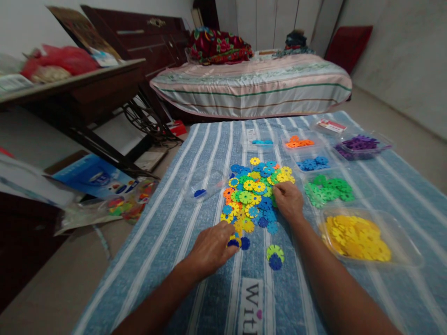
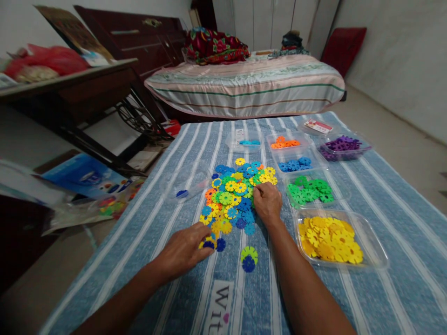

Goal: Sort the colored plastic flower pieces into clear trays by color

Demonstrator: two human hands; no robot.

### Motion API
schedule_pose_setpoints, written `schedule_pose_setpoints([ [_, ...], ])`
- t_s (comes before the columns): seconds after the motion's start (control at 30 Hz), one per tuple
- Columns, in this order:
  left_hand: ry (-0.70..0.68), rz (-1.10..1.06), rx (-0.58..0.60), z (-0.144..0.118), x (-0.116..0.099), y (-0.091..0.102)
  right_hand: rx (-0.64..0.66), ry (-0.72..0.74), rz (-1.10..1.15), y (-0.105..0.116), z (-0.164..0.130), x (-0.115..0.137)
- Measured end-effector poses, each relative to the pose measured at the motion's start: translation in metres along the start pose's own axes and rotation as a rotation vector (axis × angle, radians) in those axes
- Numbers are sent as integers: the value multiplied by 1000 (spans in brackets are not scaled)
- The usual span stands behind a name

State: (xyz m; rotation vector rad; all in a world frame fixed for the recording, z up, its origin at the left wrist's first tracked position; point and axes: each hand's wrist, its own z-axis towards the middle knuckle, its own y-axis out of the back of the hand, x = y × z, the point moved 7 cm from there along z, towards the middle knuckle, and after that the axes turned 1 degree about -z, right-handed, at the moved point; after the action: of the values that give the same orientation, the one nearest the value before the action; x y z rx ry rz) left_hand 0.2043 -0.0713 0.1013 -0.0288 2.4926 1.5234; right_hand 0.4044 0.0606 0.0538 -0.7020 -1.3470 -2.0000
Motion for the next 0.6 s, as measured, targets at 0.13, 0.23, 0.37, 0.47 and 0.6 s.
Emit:
schedule_pose_setpoints([
  [0.13, 4, -46, -36, -1, 1, -6, -1, 0, 4, 0, 0, -1],
  [0.23, -44, -119, -88, -2, 2, -3, -1, 4, 11, 1, 0, -1],
  [0.37, -120, -220, -126, -1, 4, 8, -6, 5, 15, 1, 0, -1],
  [0.47, -161, -258, -82, 1, 2, 12, -1, 6, 7, 1, 0, -1],
  [0.6, -150, -249, -65, 5, 3, 12, 3, 9, -4, -1, 0, -2],
])
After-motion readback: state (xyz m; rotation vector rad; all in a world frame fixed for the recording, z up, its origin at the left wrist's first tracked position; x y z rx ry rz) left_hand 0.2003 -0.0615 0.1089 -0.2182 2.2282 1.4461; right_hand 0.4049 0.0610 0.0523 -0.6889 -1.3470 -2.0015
